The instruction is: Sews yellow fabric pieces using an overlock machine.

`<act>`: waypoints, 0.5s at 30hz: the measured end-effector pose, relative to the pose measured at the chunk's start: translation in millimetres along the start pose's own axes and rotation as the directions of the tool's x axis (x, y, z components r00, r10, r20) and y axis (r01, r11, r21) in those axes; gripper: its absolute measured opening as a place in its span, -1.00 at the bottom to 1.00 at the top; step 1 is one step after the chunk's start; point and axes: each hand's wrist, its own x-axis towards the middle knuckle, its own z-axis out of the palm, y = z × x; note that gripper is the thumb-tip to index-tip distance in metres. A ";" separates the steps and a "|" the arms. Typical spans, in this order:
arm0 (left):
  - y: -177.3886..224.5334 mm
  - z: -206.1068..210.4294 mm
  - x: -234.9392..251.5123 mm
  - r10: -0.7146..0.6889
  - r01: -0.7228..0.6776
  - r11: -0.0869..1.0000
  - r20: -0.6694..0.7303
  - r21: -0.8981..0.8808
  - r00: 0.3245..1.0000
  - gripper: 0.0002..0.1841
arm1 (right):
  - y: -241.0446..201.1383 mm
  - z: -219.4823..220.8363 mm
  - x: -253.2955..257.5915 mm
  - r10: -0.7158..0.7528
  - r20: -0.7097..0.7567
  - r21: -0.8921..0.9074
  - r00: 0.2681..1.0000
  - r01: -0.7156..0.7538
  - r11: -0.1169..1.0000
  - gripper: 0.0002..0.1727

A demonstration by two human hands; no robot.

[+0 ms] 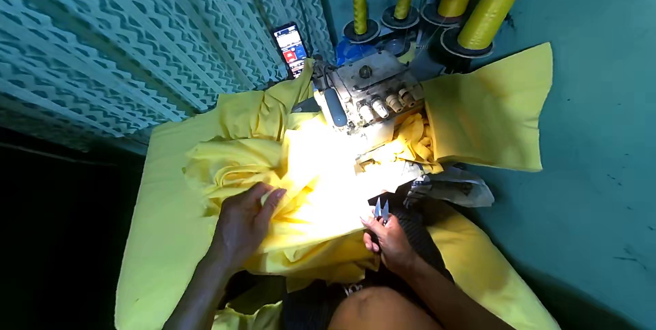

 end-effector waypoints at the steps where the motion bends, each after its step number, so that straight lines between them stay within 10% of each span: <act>1: 17.3 -0.9 -6.0 0.025 -0.025 1.000 0.021 -0.006 0.999 -0.53 | -1.1 -1.8 2.1 -0.004 -0.007 -0.018 1.000 0.004 1.000 -0.94; 6: 53.2 20.5 -27.1 0.143 -0.151 0.988 0.206 0.020 0.968 -0.64 | -8.3 -9.3 0.1 -0.147 0.019 -0.074 0.989 0.148 0.986 -0.91; 15: 68.2 20.9 -34.8 -0.176 0.206 0.954 0.150 -0.218 0.973 -0.57 | -16.6 -16.7 -9.0 -0.175 0.083 -0.068 0.981 0.180 0.981 -0.87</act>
